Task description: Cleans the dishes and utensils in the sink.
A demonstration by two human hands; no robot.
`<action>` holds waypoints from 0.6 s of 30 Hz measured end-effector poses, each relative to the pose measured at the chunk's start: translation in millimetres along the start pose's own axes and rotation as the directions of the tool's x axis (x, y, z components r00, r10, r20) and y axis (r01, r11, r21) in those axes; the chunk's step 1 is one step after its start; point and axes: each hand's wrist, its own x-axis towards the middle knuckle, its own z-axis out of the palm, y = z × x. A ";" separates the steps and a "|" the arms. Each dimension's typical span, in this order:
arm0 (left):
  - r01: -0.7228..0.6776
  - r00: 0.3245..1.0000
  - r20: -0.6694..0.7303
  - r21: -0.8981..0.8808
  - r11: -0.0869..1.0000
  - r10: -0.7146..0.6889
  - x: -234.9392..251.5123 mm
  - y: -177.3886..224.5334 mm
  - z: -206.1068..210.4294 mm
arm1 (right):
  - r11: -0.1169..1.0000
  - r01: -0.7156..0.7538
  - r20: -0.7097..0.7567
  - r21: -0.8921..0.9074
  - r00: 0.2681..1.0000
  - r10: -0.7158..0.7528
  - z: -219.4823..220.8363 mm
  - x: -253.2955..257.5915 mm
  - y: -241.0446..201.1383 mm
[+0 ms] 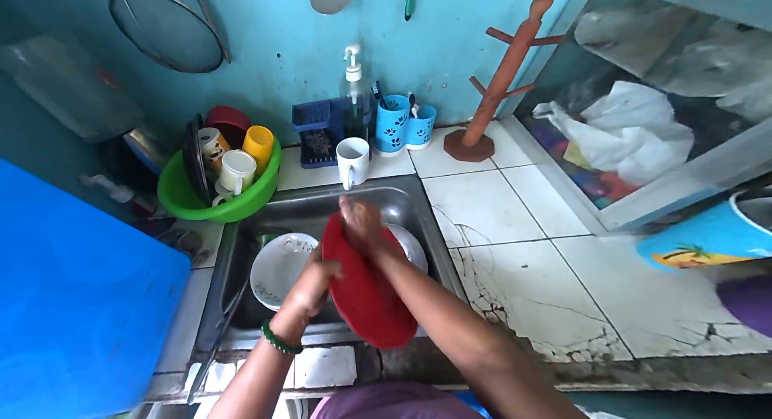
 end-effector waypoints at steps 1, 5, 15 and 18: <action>0.048 0.998 0.043 -0.005 0.999 -0.048 4.8 3.6 -3.9 | 0.977 0.208 -0.058 0.051 0.977 -0.205 3.4 -5.9 -6.0; -0.054 0.997 0.055 0.131 0.990 0.048 -2.0 -6.8 -2.5 | 0.948 0.304 -0.166 0.096 0.944 -0.286 11.5 -12.0 -1.2; -0.078 0.996 0.050 0.164 0.983 0.071 -5.2 -4.9 -1.2 | 0.938 0.334 -0.199 0.091 0.929 -0.312 9.7 -11.4 -4.2; -0.155 0.988 0.011 0.127 0.980 0.155 -13.0 -9.9 1.1 | 0.980 -0.192 0.012 -0.053 0.981 0.193 -1.9 2.2 5.2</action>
